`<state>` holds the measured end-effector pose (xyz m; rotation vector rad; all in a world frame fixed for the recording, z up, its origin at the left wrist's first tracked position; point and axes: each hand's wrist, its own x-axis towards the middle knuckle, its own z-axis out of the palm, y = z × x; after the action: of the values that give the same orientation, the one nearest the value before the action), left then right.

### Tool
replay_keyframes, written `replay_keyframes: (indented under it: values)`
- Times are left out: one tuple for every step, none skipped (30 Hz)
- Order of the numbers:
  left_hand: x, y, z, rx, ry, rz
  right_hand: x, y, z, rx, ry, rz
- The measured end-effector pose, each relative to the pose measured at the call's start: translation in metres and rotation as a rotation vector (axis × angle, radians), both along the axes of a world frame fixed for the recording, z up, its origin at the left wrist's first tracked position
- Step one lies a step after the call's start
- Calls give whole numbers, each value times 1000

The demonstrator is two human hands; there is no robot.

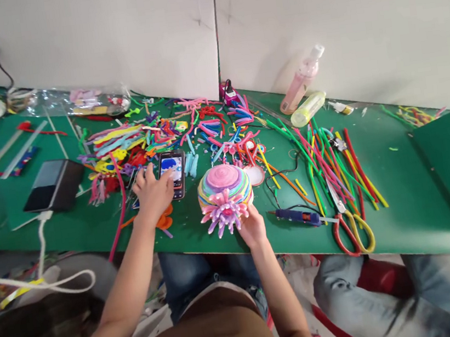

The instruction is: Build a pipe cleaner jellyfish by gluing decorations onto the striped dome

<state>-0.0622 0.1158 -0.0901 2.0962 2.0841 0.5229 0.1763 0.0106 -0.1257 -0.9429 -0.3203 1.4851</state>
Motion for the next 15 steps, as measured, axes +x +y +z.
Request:
replay_keyframes:
  values:
    - [0,-1,-1,8,-16,14,0,0,0,-10,23,-10]
    - [-1,-2,0,36,-41,36,0,0,0,-21,43,-16]
    - [-2,-3,1,86,-73,61,0,0,0,-33,60,-20]
    - [-4,-4,5,154,-113,81,0,0,0,-47,75,-21]
    - [-5,-6,9,232,-163,82,0,0,0,-61,88,-22]
    - [-6,-7,16,306,-225,55,-1,1,0,-75,99,-22]
    - [-6,-8,23,366,-296,-1,-1,1,0,-87,107,-24]
    - [-5,-8,31,402,-375,-86,-2,1,1,-99,114,-25]
    - [-3,-8,40,397,-457,-199,-3,1,2,-108,118,-25]
    - [2,-7,48,371,-525,-322,-4,2,4,-116,118,-22]
    - [7,-4,55,326,-566,-453,-6,2,5,-122,113,-15]
    - [14,-1,60,291,-596,-604,-7,2,7,-124,98,-8]
    - [23,3,63,271,-603,-753,-8,2,9,-121,77,-2]
    - [31,7,64,258,-590,-876,-9,2,11,-115,54,1]
    - [40,12,64,243,-556,-958,-10,2,13,-108,34,2]
